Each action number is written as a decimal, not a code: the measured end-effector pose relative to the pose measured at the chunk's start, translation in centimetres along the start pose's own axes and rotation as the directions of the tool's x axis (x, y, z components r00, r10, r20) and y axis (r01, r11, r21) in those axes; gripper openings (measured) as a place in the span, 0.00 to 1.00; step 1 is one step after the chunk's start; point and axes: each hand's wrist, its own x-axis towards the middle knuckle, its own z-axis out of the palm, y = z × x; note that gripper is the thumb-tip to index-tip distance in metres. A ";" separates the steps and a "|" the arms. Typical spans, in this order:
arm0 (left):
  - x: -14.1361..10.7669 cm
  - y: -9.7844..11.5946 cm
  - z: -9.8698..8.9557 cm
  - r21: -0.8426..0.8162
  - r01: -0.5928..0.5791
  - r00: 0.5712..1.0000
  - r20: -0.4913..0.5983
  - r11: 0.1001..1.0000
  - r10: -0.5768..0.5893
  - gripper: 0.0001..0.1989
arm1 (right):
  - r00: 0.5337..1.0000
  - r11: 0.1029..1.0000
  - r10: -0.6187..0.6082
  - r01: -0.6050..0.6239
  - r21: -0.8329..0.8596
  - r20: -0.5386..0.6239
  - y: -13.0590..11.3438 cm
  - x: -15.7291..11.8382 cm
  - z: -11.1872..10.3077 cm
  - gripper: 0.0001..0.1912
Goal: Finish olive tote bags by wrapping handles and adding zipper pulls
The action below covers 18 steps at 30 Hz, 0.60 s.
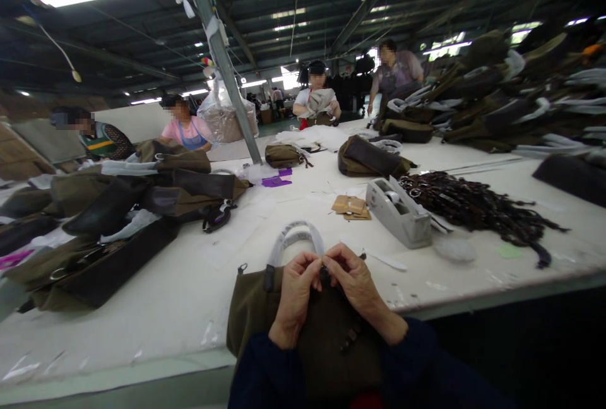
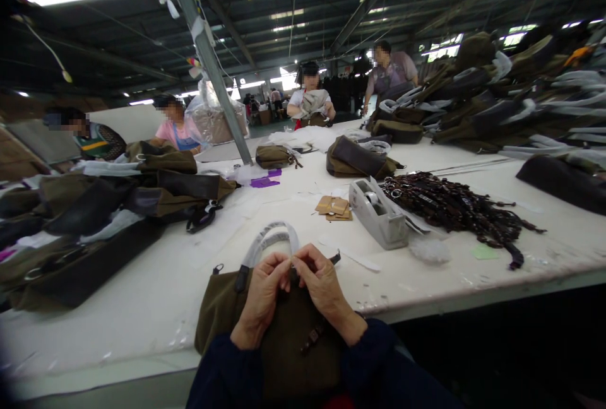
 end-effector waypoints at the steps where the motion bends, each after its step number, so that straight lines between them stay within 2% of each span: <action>1: 0.0 0.0 0.0 0.001 -0.005 1.000 0.001 1.000 0.005 0.11 | 1.000 1.000 -0.005 0.005 -0.003 0.003 0.0 0.0 0.1 0.13; 7: 0.3 -0.2 -0.1 -0.002 -0.017 1.000 -0.006 1.000 0.017 0.11 | 1.000 1.000 -0.009 0.009 -0.007 0.002 0.4 0.3 0.5 0.13; 10: 0.3 -0.2 0.1 0.021 -0.033 0.999 -0.025 0.999 0.034 0.12 | 0.999 0.999 0.041 -0.040 -0.015 0.012 -0.1 0.5 -0.2 0.13; 12: 0.1 -0.1 0.3 0.051 -0.059 0.997 -0.040 0.997 0.061 0.12 | 0.999 0.997 0.044 -0.043 -0.067 0.002 -0.8 0.3 -1.6 0.13; 14: 0.0 -0.2 0.5 0.098 -0.093 0.994 -0.055 0.991 0.099 0.13 | 1.000 0.982 0.006 -0.011 -0.191 -0.028 -1.7 -0.4 -3.6 0.15; 16: -0.1 -0.1 0.7 0.167 -0.116 0.990 -0.065 0.979 0.128 0.16 | 1.000 0.932 -0.003 -0.008 -0.362 -0.029 -2.4 -1.6 -5.7 0.18; 18: -0.3 0.2 1.0 0.275 -0.129 0.983 -0.091 0.953 0.159 0.16 | 0.999 0.848 0.043 -0.021 -0.530 0.028 -2.8 -3.0 -7.3 0.20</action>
